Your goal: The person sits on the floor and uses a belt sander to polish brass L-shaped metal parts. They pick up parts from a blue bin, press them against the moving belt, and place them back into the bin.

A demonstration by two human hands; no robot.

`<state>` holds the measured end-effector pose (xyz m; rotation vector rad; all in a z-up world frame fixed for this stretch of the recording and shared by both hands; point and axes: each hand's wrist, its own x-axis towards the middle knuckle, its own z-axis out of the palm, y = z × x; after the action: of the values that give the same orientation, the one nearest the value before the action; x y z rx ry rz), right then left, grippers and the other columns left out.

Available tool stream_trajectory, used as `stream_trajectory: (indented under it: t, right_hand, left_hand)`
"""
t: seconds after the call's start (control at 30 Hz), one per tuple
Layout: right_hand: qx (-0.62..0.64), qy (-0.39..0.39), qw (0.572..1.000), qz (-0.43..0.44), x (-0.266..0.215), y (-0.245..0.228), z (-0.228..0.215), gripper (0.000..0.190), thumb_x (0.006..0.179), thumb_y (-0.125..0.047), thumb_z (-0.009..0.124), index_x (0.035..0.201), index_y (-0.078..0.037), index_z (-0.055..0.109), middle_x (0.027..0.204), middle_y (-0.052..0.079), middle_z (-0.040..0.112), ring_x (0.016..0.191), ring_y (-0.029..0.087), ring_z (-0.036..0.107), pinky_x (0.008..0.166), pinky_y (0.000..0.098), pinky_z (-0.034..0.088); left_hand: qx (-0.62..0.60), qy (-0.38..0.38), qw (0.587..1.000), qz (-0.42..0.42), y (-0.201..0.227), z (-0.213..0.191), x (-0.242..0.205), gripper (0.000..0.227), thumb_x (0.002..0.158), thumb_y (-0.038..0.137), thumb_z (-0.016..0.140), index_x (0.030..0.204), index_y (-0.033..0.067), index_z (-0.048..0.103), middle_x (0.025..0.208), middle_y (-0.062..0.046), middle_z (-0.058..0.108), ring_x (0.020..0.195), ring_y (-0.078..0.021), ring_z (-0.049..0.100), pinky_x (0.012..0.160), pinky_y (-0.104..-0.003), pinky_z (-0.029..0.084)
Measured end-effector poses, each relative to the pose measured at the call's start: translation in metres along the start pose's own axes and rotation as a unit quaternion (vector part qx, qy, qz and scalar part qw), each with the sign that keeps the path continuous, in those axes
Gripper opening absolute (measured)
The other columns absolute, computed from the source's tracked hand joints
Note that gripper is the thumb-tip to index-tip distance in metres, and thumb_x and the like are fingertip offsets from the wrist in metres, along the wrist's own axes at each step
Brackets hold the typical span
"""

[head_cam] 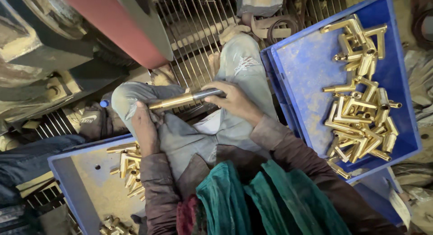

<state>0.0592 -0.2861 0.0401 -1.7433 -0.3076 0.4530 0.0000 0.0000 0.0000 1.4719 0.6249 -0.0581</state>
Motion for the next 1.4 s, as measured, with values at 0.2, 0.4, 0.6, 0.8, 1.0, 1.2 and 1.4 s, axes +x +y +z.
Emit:
stream_trajectory:
  t: [0.2, 0.4, 0.6, 0.8, 1.0, 1.2, 1.4]
  right_hand:
    - [0.0, 0.001, 1.0, -0.003, 0.001, 0.005, 0.003, 0.031, 0.094, -0.012, 0.074, 0.123, -0.003, 0.068, 0.108, 0.006, 0.071, 0.099, 0.012, 0.066, 0.089, 0.0287, 0.053]
    - [-0.016, 0.009, 1.0, 0.015, 0.001, 0.013, 0.007, 0.032, 0.093, -0.014, 0.076, 0.122, -0.003, 0.069, 0.108, 0.005, 0.072, 0.096, 0.011, 0.066, 0.086, 0.0276, 0.054]
    - [-0.005, 0.006, 1.0, 0.023, -0.001, 0.018, 0.009, 0.032, 0.093, -0.013, 0.076, 0.123, -0.003, 0.069, 0.109, 0.003, 0.072, 0.098, 0.01, 0.065, 0.087, 0.0268, 0.054]
    - [0.0, 0.005, 1.0, 0.031, 0.0, 0.017, 0.011, 0.031, 0.094, -0.013, 0.076, 0.122, -0.002, 0.068, 0.109, 0.003, 0.072, 0.099, 0.01, 0.065, 0.087, 0.0272, 0.054]
    - [-0.033, 0.004, 0.999, 0.02, 0.0, 0.015, 0.01, 0.033, 0.093, -0.014, 0.077, 0.122, -0.001, 0.068, 0.108, 0.004, 0.072, 0.099, 0.011, 0.066, 0.087, 0.0273, 0.054]
    - [-0.012, 0.002, 1.0, 0.019, 0.0, 0.009, 0.008, 0.031, 0.094, -0.016, 0.075, 0.121, -0.002, 0.068, 0.107, 0.005, 0.073, 0.098, 0.011, 0.066, 0.087, 0.0281, 0.054]
    - [-0.037, 0.0, 0.999, 0.017, 0.0, 0.005, 0.007, 0.032, 0.093, -0.018, 0.075, 0.12, -0.002, 0.069, 0.106, 0.007, 0.074, 0.096, 0.012, 0.068, 0.086, 0.0287, 0.055]
  left_hand:
    - [0.016, 0.007, 1.0, 0.015, -0.008, -0.003, 0.002, 0.055, 0.112, 0.046, 0.043, 0.096, 0.0008, 0.07, 0.069, -0.003, 0.063, 0.052, -0.0087, 0.052, 0.047, -0.024, 0.036]
    - [0.013, 0.009, 1.0, 0.016, -0.013, -0.002, 0.005, 0.057, 0.113, 0.046, 0.044, 0.096, -0.001, 0.072, 0.063, -0.003, 0.057, 0.05, -0.0085, 0.047, 0.046, -0.024, 0.034]
    - [0.007, -0.007, 1.0, 0.026, -0.003, 0.0, 0.001, 0.056, 0.111, 0.045, 0.044, 0.1, -0.0012, 0.073, 0.065, -0.002, 0.062, 0.051, -0.0081, 0.051, 0.048, -0.024, 0.038]
    - [-0.002, -0.004, 1.0, 0.025, -0.002, 0.0, 0.001, 0.054, 0.111, 0.045, 0.044, 0.1, -0.0003, 0.072, 0.066, -0.001, 0.06, 0.053, -0.0075, 0.05, 0.049, -0.023, 0.038]
    - [-0.006, 0.006, 1.0, 0.016, -0.01, -0.002, 0.003, 0.052, 0.112, 0.043, 0.045, 0.094, 0.0009, 0.07, 0.064, -0.001, 0.058, 0.051, -0.0077, 0.048, 0.046, -0.023, 0.036]
    - [-0.036, 0.021, 0.999, -0.007, -0.013, -0.001, 0.005, 0.049, 0.112, 0.043, 0.048, 0.086, 0.0045, 0.063, 0.064, -0.001, 0.058, 0.052, -0.0084, 0.053, 0.047, -0.024, 0.04]
    - [-0.005, 0.02, 1.0, -0.001, -0.015, -0.002, 0.006, 0.05, 0.112, 0.043, 0.046, 0.083, 0.0064, 0.063, 0.062, -0.001, 0.054, 0.05, -0.0087, 0.048, 0.045, -0.025, 0.035]
